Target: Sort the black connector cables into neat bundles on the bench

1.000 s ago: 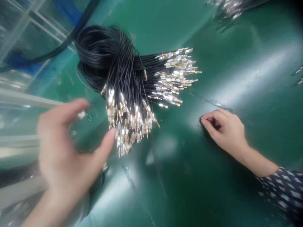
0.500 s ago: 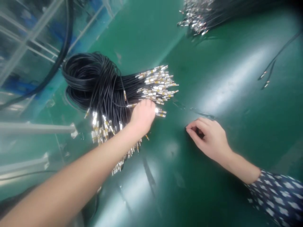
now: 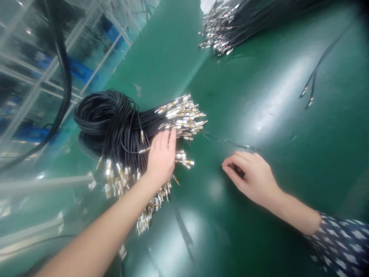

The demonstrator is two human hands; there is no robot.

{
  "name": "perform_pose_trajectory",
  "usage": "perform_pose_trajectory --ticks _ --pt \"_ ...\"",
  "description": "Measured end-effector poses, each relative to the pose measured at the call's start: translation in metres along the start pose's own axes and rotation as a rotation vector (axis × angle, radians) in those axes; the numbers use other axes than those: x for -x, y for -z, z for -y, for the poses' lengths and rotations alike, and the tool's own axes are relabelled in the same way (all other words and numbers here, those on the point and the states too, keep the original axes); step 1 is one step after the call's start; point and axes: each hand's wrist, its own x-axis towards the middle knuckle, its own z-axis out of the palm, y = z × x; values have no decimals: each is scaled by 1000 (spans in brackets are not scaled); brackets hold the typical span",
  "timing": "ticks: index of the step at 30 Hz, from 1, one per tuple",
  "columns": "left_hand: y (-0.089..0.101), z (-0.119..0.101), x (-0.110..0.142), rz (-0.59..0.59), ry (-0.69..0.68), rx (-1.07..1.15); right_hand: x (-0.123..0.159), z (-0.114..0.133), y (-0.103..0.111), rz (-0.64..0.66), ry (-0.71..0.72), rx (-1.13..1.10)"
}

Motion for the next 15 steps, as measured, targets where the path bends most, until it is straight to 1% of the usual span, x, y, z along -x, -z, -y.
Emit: perform_pose_trajectory --ticks 2,5,7,9,11,13,14,15 --pt "-3 -2 -8 4 80 -4 1 0 0 3 -5 7" --pt "-3 -3 -16 67 133 -16 1 3 1 13 -18 29" --pt "4 -9 -14 102 139 -10 -1 3 0 18 -21 53" --pt "21 -27 -2 95 115 21 -3 2 1 22 -3 76" --pt "44 -59 27 68 53 61 -2 -3 3 25 38 81" --pt "64 -103 72 81 9 72 3 -7 7 26 95 60" --pt "69 -128 99 109 -38 102 6 -7 9 19 129 47" --pt "70 -153 128 181 -138 212 9 -5 11 8 166 35"
